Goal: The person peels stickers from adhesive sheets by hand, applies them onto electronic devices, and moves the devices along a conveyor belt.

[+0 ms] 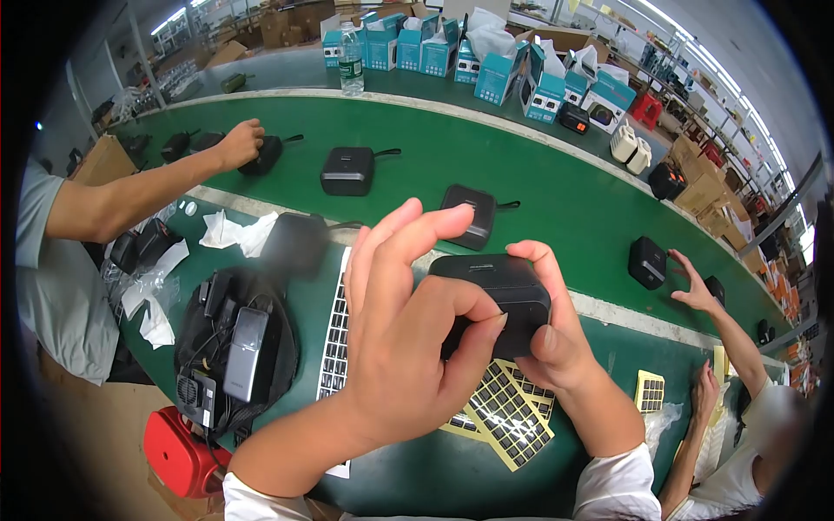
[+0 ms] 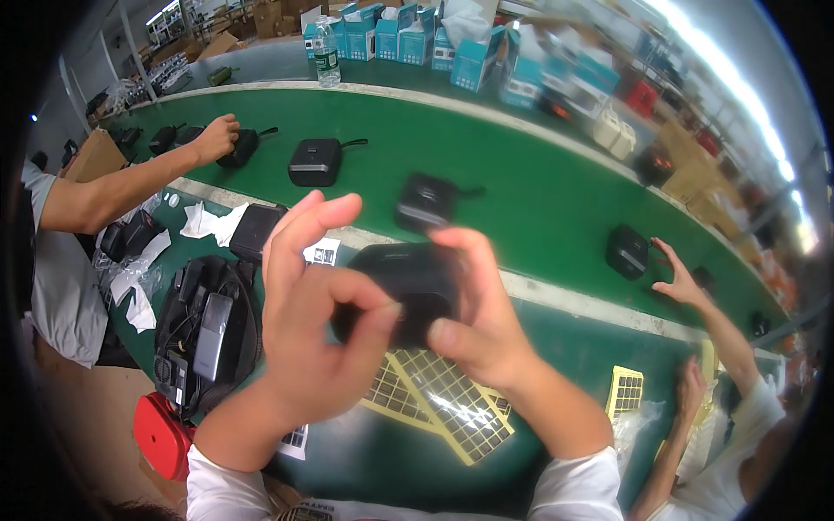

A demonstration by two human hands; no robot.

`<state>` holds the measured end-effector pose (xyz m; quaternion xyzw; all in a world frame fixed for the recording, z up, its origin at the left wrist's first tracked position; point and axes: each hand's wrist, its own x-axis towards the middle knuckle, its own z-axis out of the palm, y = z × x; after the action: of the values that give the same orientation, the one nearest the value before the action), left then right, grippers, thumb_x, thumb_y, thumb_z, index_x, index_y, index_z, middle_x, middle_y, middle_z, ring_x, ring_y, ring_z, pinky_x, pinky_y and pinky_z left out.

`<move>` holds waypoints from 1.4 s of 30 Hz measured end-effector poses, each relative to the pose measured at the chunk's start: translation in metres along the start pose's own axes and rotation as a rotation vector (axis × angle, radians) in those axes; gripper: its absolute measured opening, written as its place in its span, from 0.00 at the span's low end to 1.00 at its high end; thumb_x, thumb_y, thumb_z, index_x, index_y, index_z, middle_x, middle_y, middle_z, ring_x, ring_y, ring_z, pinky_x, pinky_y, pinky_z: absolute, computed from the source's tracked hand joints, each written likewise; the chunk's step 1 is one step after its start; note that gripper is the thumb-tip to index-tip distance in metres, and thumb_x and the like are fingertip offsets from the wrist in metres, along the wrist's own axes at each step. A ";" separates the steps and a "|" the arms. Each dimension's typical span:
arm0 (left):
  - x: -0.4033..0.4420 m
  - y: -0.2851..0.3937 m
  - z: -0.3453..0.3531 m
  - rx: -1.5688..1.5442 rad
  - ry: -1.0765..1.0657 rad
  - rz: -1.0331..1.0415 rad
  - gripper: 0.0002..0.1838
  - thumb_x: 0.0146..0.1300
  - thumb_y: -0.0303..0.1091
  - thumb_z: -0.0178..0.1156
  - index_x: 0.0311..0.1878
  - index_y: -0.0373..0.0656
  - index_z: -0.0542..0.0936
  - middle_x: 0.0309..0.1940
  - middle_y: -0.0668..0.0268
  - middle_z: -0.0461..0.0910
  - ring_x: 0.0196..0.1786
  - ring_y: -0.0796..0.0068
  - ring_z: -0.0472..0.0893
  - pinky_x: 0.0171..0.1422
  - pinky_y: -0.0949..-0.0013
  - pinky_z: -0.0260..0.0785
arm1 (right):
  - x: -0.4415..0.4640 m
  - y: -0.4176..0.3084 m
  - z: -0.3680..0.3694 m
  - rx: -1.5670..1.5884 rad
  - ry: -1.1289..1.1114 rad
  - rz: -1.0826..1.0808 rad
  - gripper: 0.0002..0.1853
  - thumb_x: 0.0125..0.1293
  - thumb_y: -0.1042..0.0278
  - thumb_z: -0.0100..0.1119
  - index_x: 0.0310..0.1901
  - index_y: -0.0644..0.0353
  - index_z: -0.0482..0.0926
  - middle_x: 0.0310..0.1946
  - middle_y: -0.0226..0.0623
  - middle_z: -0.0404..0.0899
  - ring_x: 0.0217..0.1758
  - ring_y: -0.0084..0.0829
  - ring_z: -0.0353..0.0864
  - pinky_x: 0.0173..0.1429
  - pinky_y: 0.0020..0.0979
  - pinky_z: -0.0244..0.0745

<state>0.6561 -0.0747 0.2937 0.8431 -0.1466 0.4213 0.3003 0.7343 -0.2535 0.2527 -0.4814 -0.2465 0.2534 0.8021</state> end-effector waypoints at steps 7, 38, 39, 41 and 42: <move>-0.014 -0.019 0.027 -0.745 -0.058 -0.358 0.31 0.68 0.29 0.69 0.66 0.35 0.62 0.69 0.47 0.72 0.59 0.65 0.82 0.63 0.65 0.73 | 0.010 -0.002 -0.023 -0.062 -0.075 -0.057 0.55 0.43 0.59 0.88 0.71 0.53 0.60 0.67 0.41 0.68 0.73 0.39 0.68 0.77 0.41 0.62; -0.107 -0.045 0.059 -0.005 -0.640 -0.482 0.13 0.61 0.44 0.75 0.42 0.50 0.84 0.49 0.66 0.76 0.56 0.62 0.74 0.60 0.58 0.64 | -0.020 0.038 -0.028 -1.518 -0.030 0.156 0.26 0.56 0.55 0.80 0.51 0.59 0.81 0.43 0.44 0.82 0.52 0.49 0.81 0.55 0.45 0.77; -0.108 -0.045 0.060 -0.003 -0.636 -0.483 0.13 0.61 0.44 0.75 0.42 0.50 0.84 0.49 0.66 0.76 0.56 0.62 0.74 0.60 0.58 0.64 | -0.020 0.035 -0.023 -1.495 0.051 0.215 0.22 0.57 0.56 0.80 0.46 0.60 0.84 0.46 0.44 0.80 0.56 0.49 0.79 0.58 0.44 0.76; -0.108 -0.046 0.063 -0.004 -0.571 -0.489 0.13 0.61 0.45 0.75 0.42 0.50 0.84 0.49 0.66 0.75 0.57 0.63 0.74 0.60 0.58 0.63 | -0.022 0.041 -0.028 -1.472 -0.014 0.245 0.19 0.58 0.57 0.79 0.44 0.60 0.84 0.42 0.42 0.79 0.53 0.45 0.79 0.55 0.43 0.75; -0.107 -0.046 0.063 -0.003 -0.567 -0.489 0.13 0.61 0.45 0.75 0.42 0.50 0.84 0.49 0.66 0.75 0.57 0.63 0.74 0.60 0.58 0.63 | -0.023 0.045 -0.031 -1.445 -0.078 0.278 0.17 0.60 0.58 0.79 0.41 0.60 0.84 0.39 0.39 0.78 0.50 0.40 0.79 0.52 0.41 0.75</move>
<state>0.6537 -0.0789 0.1610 0.9359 -0.0189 0.0867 0.3409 0.7293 -0.2704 0.1963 -0.9072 -0.3172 0.1440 0.2359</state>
